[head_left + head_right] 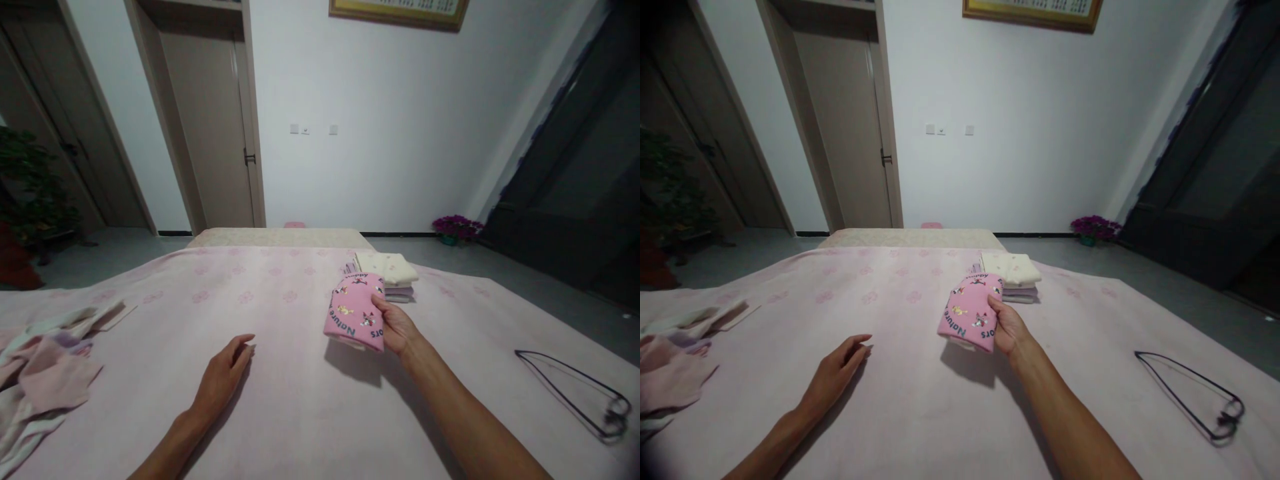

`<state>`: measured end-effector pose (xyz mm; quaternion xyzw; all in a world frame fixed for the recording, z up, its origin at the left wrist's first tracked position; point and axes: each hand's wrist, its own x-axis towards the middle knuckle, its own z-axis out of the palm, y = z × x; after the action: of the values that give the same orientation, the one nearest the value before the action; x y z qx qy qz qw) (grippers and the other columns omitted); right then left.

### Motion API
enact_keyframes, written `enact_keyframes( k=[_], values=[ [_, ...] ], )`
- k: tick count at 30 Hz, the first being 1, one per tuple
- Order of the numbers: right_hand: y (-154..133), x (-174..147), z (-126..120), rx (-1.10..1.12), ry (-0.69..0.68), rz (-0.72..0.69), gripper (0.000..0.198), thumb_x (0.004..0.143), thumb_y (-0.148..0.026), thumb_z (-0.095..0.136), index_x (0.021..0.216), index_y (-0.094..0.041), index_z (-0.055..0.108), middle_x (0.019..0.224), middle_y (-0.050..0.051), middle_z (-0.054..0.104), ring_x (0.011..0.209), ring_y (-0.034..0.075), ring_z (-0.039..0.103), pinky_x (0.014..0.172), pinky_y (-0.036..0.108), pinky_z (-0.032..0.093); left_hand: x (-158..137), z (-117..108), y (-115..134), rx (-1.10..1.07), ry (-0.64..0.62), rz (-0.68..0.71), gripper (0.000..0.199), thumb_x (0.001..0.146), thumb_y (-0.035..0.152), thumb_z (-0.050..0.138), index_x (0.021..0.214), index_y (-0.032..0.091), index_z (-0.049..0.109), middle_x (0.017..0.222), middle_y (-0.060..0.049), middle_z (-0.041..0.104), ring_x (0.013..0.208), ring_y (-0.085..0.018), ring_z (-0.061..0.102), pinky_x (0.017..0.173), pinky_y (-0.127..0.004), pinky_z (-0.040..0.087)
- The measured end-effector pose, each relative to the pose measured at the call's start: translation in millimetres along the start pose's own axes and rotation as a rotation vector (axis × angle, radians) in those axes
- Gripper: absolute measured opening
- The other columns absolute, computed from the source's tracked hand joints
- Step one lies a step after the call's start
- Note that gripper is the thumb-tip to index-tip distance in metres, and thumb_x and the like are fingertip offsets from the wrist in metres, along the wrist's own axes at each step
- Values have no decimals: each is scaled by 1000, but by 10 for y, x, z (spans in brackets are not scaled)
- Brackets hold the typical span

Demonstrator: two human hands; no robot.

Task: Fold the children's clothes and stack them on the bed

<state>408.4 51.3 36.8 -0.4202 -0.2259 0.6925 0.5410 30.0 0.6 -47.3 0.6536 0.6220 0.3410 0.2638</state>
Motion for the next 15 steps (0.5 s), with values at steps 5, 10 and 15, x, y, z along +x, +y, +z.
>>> enact_keyframes(
  k=[5, 10, 15],
  values=[
    [-346, 190, -68, 300, 87, -138, 44, 98, -16, 40, 142, -13, 48, 110, 14, 76, 102, 24, 73, 105, 52, 49, 26, 15, 8, 69, -11, -13, 41, 92, 52, 46, 118, 26, 65, 112, -4, 73, 103, -24, 68, 90, -35, 51],
    [-642, 391, -36, 360, 106, -266, 44, 98, -13, 41, 140, -13, 51, 104, 11, 78, 99, 22, 73, 104, 52, 50, 36, 58, -134, 75, -22, 38, 38, 92, 47, 46, 118, 27, 66, 118, -4, 73, 109, -24, 68, 94, -36, 51],
    [-984, 566, -27, 366, 22, -420, 40, 97, -14, 43, 135, -15, 56, 109, 11, 76, 110, 23, 70, 107, 55, 46, 53, 74, -209, 89, -36, 72, 34, 91, 42, 47, 114, 27, 68, 119, -2, 73, 109, -23, 68, 95, -36, 52]
  ],
)
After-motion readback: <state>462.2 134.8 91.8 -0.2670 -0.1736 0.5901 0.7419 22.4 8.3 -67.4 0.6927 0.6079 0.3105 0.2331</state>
